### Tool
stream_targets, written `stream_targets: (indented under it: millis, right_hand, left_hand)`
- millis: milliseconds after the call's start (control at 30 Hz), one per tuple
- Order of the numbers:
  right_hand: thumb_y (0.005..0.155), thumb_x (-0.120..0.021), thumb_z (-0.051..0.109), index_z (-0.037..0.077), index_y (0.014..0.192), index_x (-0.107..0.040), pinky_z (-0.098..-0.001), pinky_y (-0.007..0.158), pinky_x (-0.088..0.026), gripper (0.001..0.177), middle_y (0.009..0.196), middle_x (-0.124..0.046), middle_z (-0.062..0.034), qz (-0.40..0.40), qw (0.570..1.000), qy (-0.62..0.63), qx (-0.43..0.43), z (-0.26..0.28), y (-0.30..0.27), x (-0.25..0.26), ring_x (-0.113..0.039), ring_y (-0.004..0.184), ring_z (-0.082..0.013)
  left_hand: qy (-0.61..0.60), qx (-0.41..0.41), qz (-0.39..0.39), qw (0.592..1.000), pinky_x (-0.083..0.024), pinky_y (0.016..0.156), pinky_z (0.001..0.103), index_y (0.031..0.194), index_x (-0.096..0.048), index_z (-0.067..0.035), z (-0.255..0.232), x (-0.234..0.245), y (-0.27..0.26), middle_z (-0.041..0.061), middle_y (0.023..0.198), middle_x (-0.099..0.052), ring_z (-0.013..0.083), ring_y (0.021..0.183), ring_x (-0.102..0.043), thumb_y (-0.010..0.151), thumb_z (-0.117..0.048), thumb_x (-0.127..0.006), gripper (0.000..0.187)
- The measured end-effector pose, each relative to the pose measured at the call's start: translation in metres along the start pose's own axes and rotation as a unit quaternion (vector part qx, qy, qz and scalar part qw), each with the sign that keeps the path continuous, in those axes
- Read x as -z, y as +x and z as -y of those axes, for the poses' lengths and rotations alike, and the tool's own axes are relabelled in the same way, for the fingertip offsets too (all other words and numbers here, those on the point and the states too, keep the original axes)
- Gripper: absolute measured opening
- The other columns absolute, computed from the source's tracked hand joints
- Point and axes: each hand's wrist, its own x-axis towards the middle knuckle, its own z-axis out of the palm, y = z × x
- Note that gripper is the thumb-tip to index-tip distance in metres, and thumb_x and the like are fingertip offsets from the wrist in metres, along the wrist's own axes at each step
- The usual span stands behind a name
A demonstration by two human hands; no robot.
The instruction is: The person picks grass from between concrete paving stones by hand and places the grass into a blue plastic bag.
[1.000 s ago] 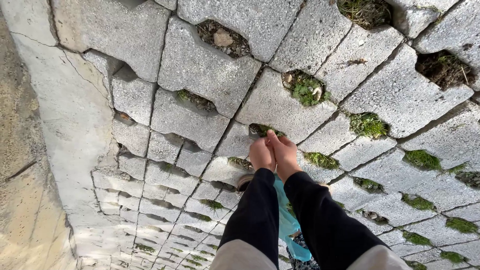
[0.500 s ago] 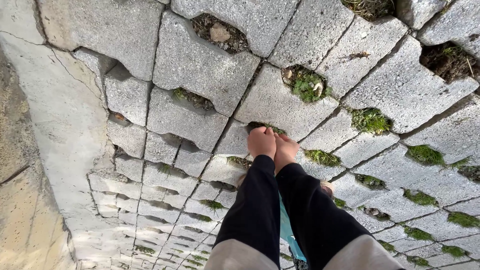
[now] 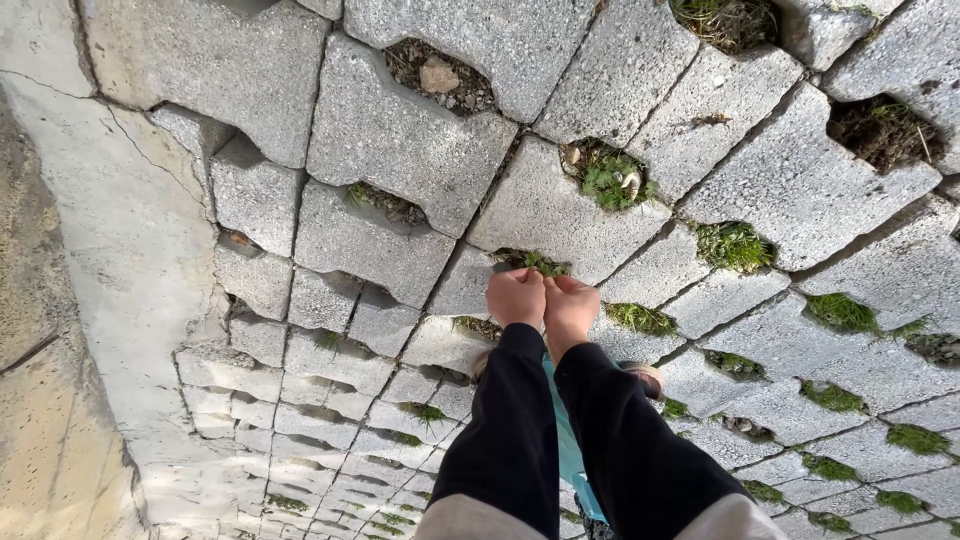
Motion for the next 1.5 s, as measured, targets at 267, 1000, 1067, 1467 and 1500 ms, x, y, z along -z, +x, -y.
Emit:
stream_targets:
  millis: [267, 1000, 1067, 1467, 1500]
  right_hand:
    - [0.084, -0.08, 0.019, 0.002, 0.107, -0.079, -0.041, 0.081, -0.059, 0.029, 0.095, -0.077, -0.0223, -0.004, 1.0, -0.011, 0.013, 0.026, -0.025, 0.011, -0.075, 0.096, -0.0345]
    - [0.086, -0.079, 0.026, 0.003, 0.108, -0.08, -0.0442, 0.079, -0.06, 0.031, 0.09, -0.078, -0.0204, 0.048, 0.997, -0.06, 0.029, -0.082, -0.054, 0.076, -0.076, 0.093, -0.0319]
    - [0.087, -0.08, 0.023, 0.001, 0.107, -0.079, -0.0428, 0.078, -0.059, 0.029, 0.089, -0.078, -0.021, 0.055, 0.997, -0.025, 0.043, -0.092, -0.044, 0.086, -0.074, 0.089, -0.0263]
    - [0.092, -0.083, 0.021, 0.0, 0.106, -0.072, -0.0303, 0.07, -0.061, 0.028, 0.086, -0.076, -0.0124, 0.075, 0.99, 0.121, 0.015, -0.02, -0.045, 0.22, -0.069, 0.072, -0.0143]
    - [0.091, -0.082, 0.02, -0.002, 0.106, -0.072, -0.0319, 0.07, -0.061, 0.028, 0.085, -0.076, -0.0134, 0.071, 0.988, 0.134, -0.001, -0.005, -0.057, 0.231, -0.069, 0.073, -0.0148]
  left_hand:
    - [-0.003, -0.001, 0.0, 1.0, -0.062, 0.083, 0.045, 0.102, -0.082, -0.012, -0.002, 0.003, -0.004, 0.01, 0.085, -0.079, 0.0332, 0.091, -0.076, 0.086, -0.027, -0.075, 0.022]
    - [0.017, -0.023, -0.019, 0.999, -0.062, 0.083, 0.048, 0.097, -0.084, -0.019, 0.072, 0.005, -0.087, 0.008, 0.082, -0.079, 0.0363, 0.089, -0.075, 0.08, -0.03, -0.073, 0.023]
    - [-0.018, -0.033, -0.008, 0.999, -0.061, 0.085, 0.048, 0.101, -0.083, -0.014, 0.052, 0.016, -0.11, 0.011, 0.086, -0.08, 0.0374, 0.092, -0.075, 0.081, -0.029, -0.072, 0.027]
    - [0.103, 0.216, 0.168, 0.956, -0.062, 0.095, 0.045, 0.113, -0.06, -0.004, 0.089, 0.034, -0.223, 0.015, 0.11, -0.066, 0.0246, 0.104, -0.069, 0.087, -0.068, -0.069, 0.07]
    - [0.071, 0.252, 0.207, 0.943, -0.063, 0.084, 0.044, 0.098, -0.064, -0.003, 0.109, 0.016, -0.224, 0.013, 0.095, -0.068, 0.0229, 0.089, -0.072, 0.085, -0.077, -0.069, 0.075]
